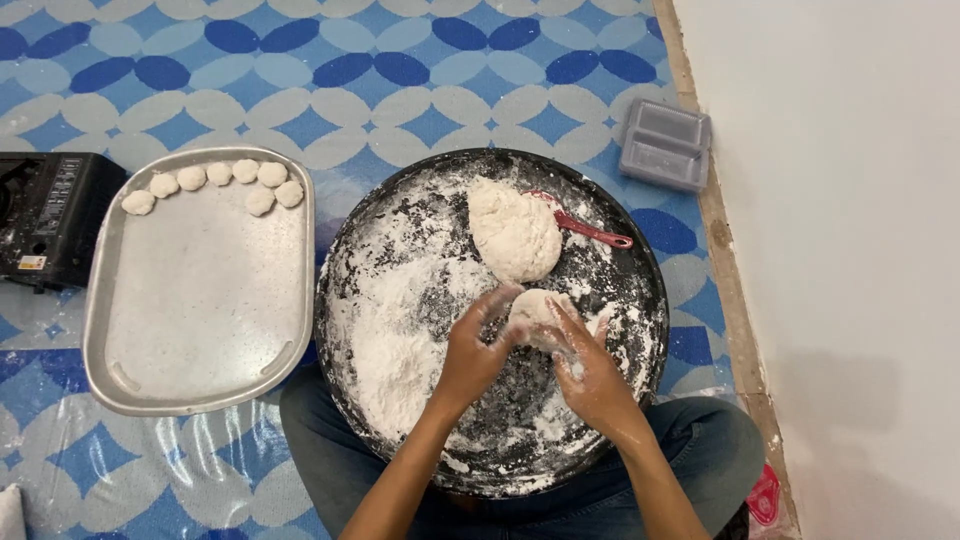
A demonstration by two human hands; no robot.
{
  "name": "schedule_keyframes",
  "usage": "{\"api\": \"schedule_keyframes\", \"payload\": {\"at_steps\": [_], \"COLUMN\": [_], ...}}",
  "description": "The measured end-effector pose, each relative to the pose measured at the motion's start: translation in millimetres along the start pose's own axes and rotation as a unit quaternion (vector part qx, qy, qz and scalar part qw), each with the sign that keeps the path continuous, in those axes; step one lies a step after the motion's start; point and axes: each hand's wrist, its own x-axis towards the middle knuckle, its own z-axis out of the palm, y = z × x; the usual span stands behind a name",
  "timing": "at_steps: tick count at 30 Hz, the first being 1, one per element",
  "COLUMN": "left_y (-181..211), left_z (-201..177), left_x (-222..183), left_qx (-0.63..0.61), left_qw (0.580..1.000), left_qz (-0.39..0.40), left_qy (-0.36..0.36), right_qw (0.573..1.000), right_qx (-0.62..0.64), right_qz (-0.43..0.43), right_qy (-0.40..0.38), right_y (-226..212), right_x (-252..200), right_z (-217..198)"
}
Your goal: A person sits on the floor and manually shapes small balls of dough from a larger mass, placing them onto a metal tray.
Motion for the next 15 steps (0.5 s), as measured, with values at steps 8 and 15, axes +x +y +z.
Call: {"api": "schedule_keyframes", "payload": {"at_steps": [8,15], "left_y": [-33.3,11.6], "left_z": [-6.5,-29.6], "left_x": [1.6,-2.5], "left_qx": [-0.041,0.083], "left_qw": [0.999,0.996], "left_qz": [-0.012,0.001], "left_qy": [-0.019,-0.014], "right_qw": [0.996,0.980], "right_qx": [0.041,0.031], "right_qz": [-0.049,-0.100], "right_qy": [0.067,0.171], "right_y": [9.7,50.9], "right_x": [2.7,16.8], "right_z": [18.1,24.1]}}
